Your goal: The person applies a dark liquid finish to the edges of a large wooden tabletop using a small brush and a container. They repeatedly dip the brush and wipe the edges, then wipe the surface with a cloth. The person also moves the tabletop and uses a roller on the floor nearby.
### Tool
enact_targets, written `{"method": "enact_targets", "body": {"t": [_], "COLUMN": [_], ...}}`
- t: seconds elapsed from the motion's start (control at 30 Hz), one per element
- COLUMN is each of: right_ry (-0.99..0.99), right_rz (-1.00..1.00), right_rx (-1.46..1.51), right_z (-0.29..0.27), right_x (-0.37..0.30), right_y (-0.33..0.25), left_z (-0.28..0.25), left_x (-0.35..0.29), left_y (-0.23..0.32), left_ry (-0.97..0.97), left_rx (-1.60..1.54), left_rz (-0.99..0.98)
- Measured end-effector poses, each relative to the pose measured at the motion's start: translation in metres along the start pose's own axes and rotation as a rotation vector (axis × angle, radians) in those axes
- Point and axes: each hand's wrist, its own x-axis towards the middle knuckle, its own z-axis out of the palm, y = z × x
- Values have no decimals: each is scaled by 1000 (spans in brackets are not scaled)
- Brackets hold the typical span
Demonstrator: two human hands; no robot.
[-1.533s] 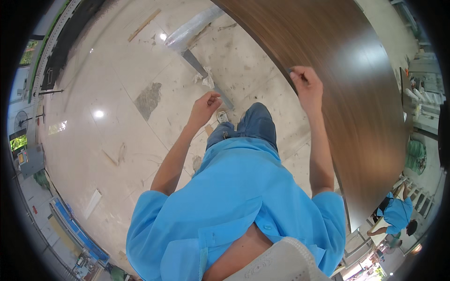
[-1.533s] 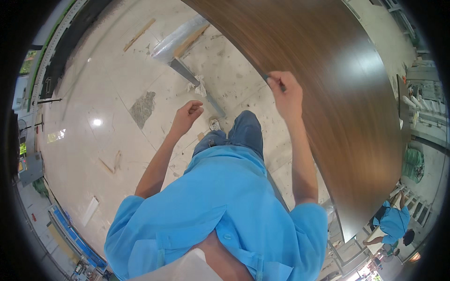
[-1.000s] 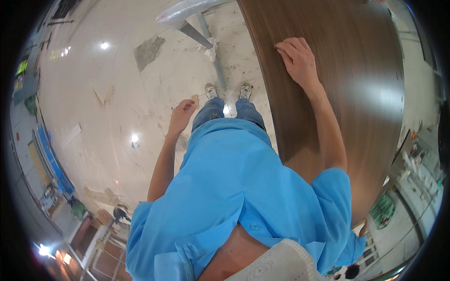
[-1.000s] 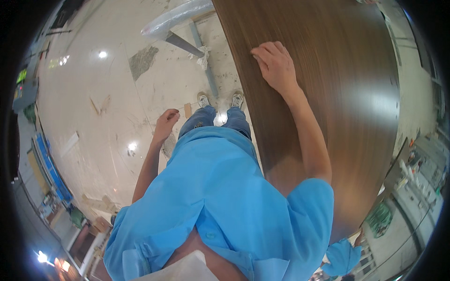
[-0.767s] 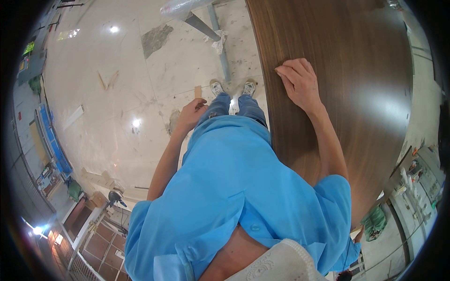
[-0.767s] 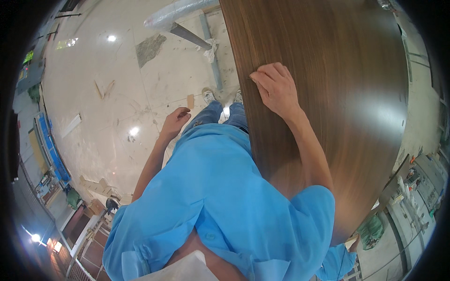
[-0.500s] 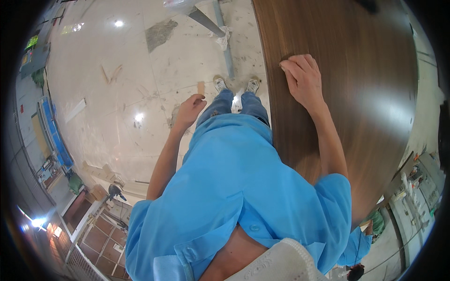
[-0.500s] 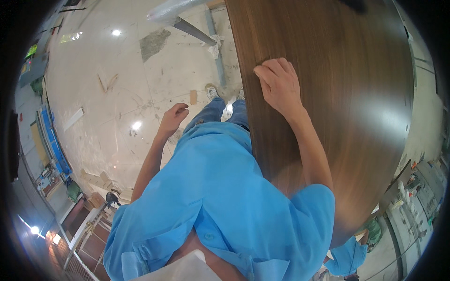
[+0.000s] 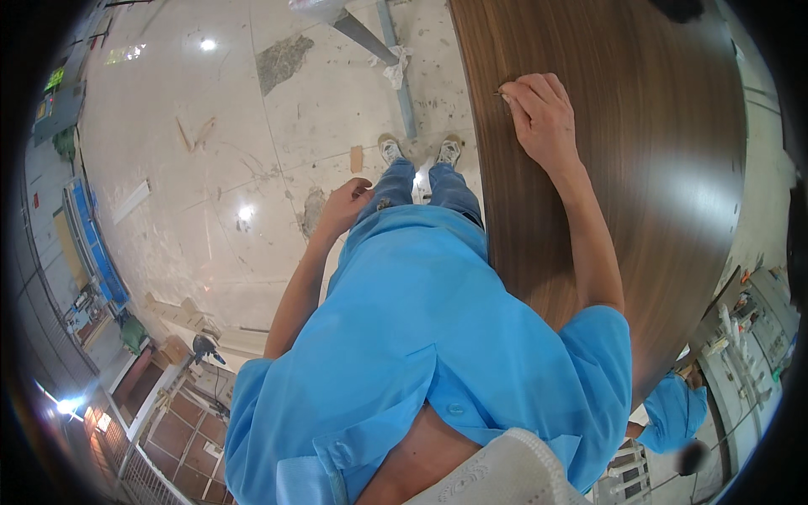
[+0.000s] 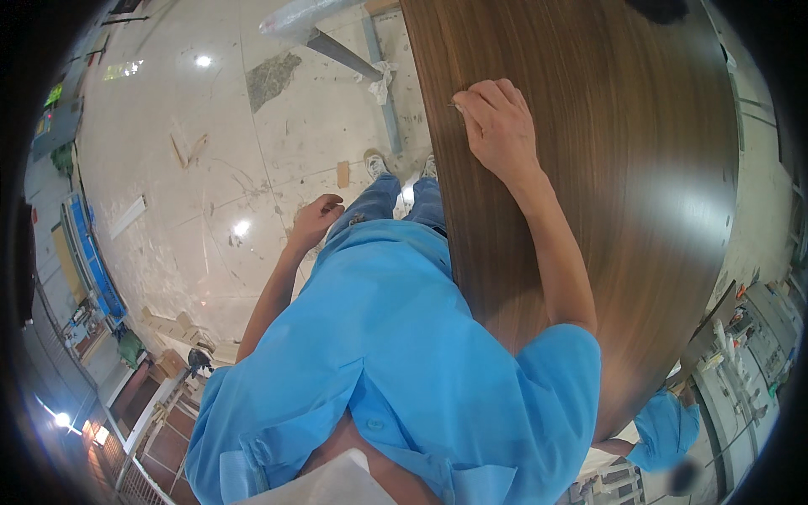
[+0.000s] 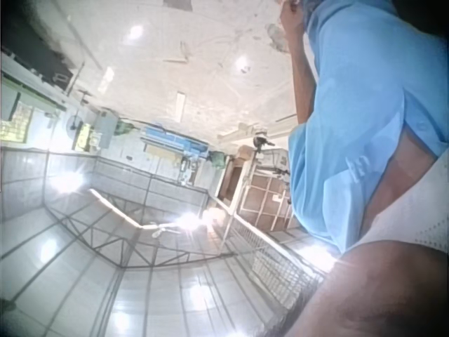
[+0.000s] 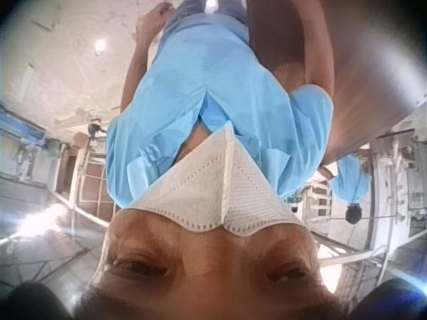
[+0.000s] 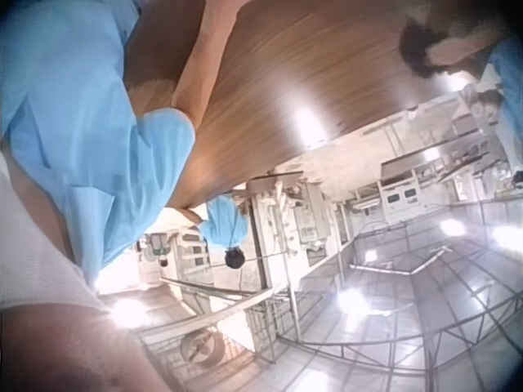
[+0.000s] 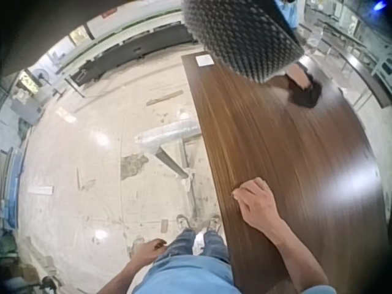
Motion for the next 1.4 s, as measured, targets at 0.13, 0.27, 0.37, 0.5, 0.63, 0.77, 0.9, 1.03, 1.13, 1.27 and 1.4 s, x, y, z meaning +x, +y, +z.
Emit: {"method": "enact_targets", "body": {"t": [0.13, 0.27, 0.37, 0.5, 0.63, 0.77, 0.9, 1.03, 1.13, 1.27, 1.4], "right_ry": [-60, -55, -63, -63, -23, -88, -48, -36, -220, -118, 298], "right_rz": [-41, 56, -11, -43, -25, -140, -83, -67, -94, 123, 339], "right_rx": [10, -28, -8, 42, 8, 85, 13, -14, 41, 123, 125], "right_z": [2, 2, 2, 6, 5, -2, 3, 6, -14, -50, -73], "right_x": [0, -2, -2, 4, 6, 2, 15, 20, -6, -17, 17], "right_y": [-1, -2, -4, -2, -1, -3, 2, -1, -19, -20, 2], "left_z": [0, -2, -4, -4, -5, -8, -14, -23, -24, 8, 67], "left_x": [2, 6, 8, 14, 20, 23, 34, 60, 79, 113, 107], "left_y": [-4, -6, -4, -1, 0, 8, 42, 103, 157, 244, 285], "left_ry": [51, 14, 2, 25, -9, 48, 84, 231, 420, 484, 525], "left_rx": [-48, 27, -44, -25, -15, -65, -108, -26, 2, 265, 638], "left_rz": [31, -18, 26, 5, -2, 19, 143, 350, 620, 964, 962]}}
